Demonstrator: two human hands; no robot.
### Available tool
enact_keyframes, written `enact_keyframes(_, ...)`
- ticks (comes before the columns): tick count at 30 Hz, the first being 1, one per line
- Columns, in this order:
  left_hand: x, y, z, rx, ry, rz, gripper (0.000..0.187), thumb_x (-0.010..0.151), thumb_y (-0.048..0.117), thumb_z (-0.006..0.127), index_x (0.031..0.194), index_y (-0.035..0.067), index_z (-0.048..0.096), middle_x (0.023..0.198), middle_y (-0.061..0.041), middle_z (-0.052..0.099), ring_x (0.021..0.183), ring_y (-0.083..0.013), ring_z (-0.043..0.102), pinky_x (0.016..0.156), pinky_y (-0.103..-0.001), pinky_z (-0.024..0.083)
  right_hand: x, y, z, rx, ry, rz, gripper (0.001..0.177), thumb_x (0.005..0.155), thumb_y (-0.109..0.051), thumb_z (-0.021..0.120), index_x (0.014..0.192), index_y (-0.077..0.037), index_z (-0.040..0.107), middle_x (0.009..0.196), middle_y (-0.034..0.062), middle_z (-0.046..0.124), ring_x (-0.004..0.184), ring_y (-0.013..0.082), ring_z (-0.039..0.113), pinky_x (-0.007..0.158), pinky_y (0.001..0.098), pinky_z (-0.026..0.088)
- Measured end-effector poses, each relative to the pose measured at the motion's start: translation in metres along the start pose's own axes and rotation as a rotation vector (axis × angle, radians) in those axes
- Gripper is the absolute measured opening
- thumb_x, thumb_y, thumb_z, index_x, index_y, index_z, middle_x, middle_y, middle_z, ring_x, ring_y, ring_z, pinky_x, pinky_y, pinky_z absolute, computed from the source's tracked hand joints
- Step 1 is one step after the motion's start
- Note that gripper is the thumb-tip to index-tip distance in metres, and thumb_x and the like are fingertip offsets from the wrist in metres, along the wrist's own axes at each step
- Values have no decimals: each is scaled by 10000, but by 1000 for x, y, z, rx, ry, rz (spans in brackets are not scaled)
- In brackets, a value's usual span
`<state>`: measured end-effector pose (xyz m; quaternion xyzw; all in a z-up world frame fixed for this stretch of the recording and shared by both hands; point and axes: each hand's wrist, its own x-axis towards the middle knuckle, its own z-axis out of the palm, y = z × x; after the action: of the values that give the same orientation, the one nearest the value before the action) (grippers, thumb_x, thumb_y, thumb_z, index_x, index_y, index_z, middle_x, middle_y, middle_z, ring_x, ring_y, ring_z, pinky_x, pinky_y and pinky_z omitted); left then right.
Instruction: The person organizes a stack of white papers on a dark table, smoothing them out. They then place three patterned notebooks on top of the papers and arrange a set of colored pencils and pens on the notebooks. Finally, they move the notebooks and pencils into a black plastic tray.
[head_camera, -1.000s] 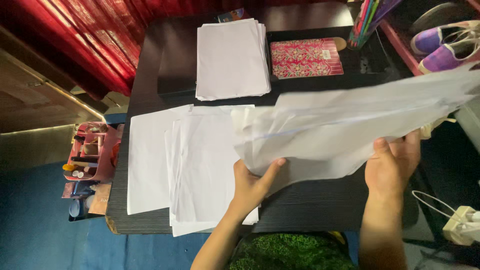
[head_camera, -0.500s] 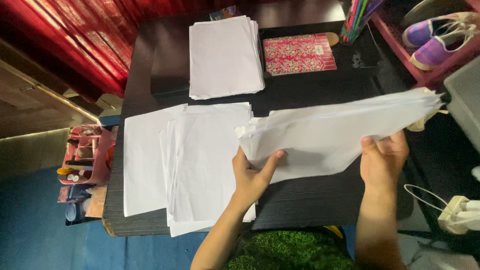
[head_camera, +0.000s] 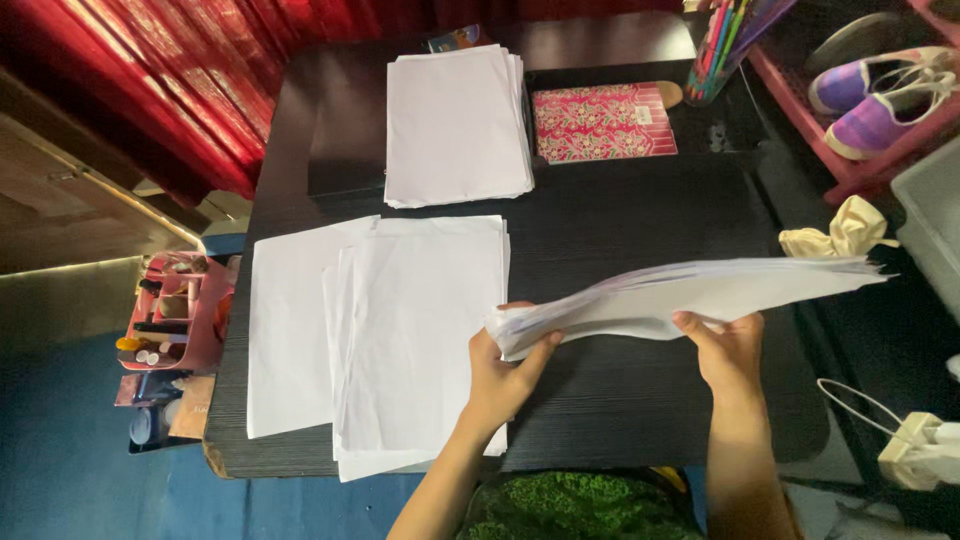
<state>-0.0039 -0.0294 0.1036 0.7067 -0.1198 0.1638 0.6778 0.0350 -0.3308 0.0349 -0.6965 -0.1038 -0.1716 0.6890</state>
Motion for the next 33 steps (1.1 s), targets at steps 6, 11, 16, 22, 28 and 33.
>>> enact_keyframes(6,3,-24,-6,-15,15,-81,361,853,75,792,1171,-16,646,1039,-108,761,939,-186,735,836,-308,583,2,38,7,-13,-50,193,318,825,-218,806,1069,-53,687,962,88,738,922,195,728,828,377,613)
enact_keyframes(11,-15,-79,-11,60,-62,-480,219,891,116,731,1071,-3,695,839,-97,768,738,-137,702,684,-301,578,-15,73,12,-429,-124,347,305,817,-246,807,1011,-20,744,912,125,778,848,192,746,752,323,580)
enact_keyframes(16,-17,-110,-11,104,3,-448,221,997,131,651,885,-50,711,628,-70,616,614,-97,520,565,-296,462,-21,86,19,-606,-60,529,319,882,-277,819,990,19,766,847,188,781,752,270,731,687,364,552)
enact_keyframes(22,69,-140,-59,-27,223,-341,284,971,134,659,734,-21,677,609,-18,620,555,-81,536,525,-278,424,-18,74,24,-173,-33,282,320,985,-229,622,1221,-14,644,925,107,775,849,187,762,814,314,624)
enact_keyframes(28,219,-186,-141,125,309,-405,156,871,99,663,777,-26,650,644,-31,641,574,-109,580,554,-311,484,-20,70,33,-260,-19,398,309,961,-191,623,1210,-13,671,910,106,790,856,181,764,796,345,623)
enact_keyframes(33,272,-209,-150,610,185,-711,157,809,51,631,832,-100,669,665,-170,677,564,-234,676,573,-353,538,-19,75,32,-294,-6,435,281,973,-180,626,1197,-21,684,894,94,801,832,170,761,797,329,606)
